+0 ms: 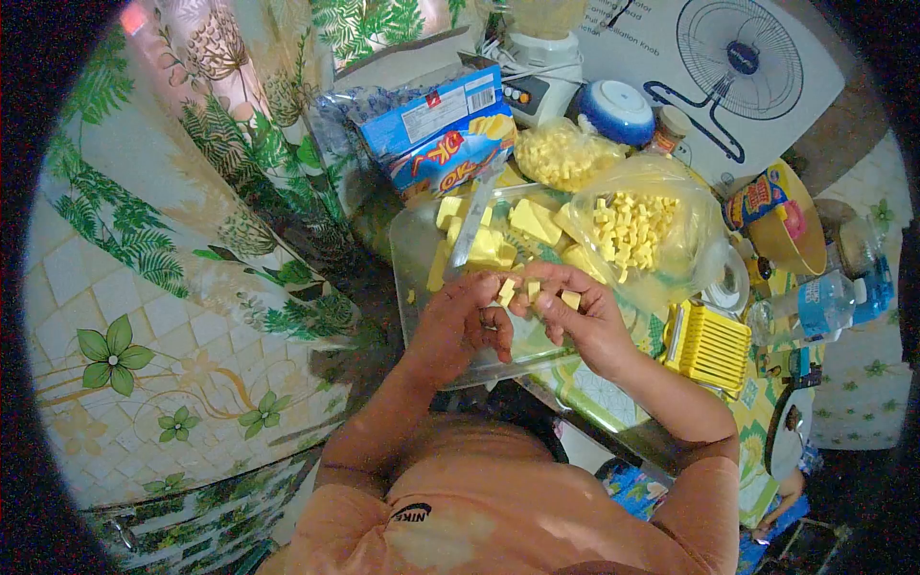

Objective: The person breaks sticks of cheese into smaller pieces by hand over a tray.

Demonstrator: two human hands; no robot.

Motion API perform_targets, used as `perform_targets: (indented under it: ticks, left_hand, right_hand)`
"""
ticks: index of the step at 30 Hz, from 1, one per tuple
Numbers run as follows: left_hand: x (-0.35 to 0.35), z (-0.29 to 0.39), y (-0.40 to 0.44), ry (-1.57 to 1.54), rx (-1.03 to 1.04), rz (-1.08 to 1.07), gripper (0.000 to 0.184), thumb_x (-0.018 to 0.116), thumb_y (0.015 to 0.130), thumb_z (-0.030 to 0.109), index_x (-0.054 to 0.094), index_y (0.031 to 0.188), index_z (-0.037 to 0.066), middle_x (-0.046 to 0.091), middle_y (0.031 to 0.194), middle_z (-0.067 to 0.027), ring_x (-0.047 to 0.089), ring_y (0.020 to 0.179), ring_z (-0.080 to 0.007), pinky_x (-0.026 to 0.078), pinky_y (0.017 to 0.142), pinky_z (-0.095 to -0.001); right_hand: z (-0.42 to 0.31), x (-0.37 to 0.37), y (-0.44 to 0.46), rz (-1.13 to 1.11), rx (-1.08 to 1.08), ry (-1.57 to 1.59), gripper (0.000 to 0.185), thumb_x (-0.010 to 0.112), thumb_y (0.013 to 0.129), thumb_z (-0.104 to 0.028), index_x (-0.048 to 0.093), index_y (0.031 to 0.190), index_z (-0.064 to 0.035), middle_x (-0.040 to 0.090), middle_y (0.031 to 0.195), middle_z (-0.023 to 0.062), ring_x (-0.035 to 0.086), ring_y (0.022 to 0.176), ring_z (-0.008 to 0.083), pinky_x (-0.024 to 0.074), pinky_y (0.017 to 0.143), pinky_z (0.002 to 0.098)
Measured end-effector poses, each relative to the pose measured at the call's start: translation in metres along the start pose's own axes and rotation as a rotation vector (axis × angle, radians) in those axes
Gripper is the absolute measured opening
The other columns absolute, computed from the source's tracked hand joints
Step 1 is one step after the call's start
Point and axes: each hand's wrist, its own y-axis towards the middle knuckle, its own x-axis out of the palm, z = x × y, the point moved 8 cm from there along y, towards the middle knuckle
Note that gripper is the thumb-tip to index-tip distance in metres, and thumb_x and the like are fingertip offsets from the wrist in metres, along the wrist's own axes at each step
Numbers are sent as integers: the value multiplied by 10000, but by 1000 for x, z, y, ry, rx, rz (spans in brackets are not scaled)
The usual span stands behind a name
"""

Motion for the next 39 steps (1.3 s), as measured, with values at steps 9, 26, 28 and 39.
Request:
perform_targets:
  ticks: [9,26,28,39]
  left_hand:
    - [3,-19,0,-11,-127,30,327,528,857,227,485,1119,38,573,751,-57,572,561,-163,514,453,-331]
    - [70,70,33,936,462,-73,226,586,839,204,596,984,30,552,702,-31,506,567,-95,415,497,-241]
    - [98,66,49,1194,526,-171,227,584,837,212,608,979,36,557,716,-52,526,594,-136,439,547,-279]
    - [146,25,127,1568,774,-443,314,534,767,75,585,1073,34,577,1010,-184,545,956,-337,426,859,-405]
  right_hand:
    - [-2,-5,-2,14,-119,-255,141,681,789,-124,572,820,-40,574,799,-1,504,752,70,410,712,220]
    - [23,17,-9,-195,-239,-363,316,485,733,50,422,1024,-52,444,902,49,429,771,121,380,668,244]
    - [17,26,-13,-231,-259,-429,316,491,770,51,424,1064,-45,459,921,34,436,761,92,386,647,228]
    - [16,27,-15,-237,-35,-590,355,623,799,-164,506,1116,-55,549,922,100,534,751,205,442,680,324]
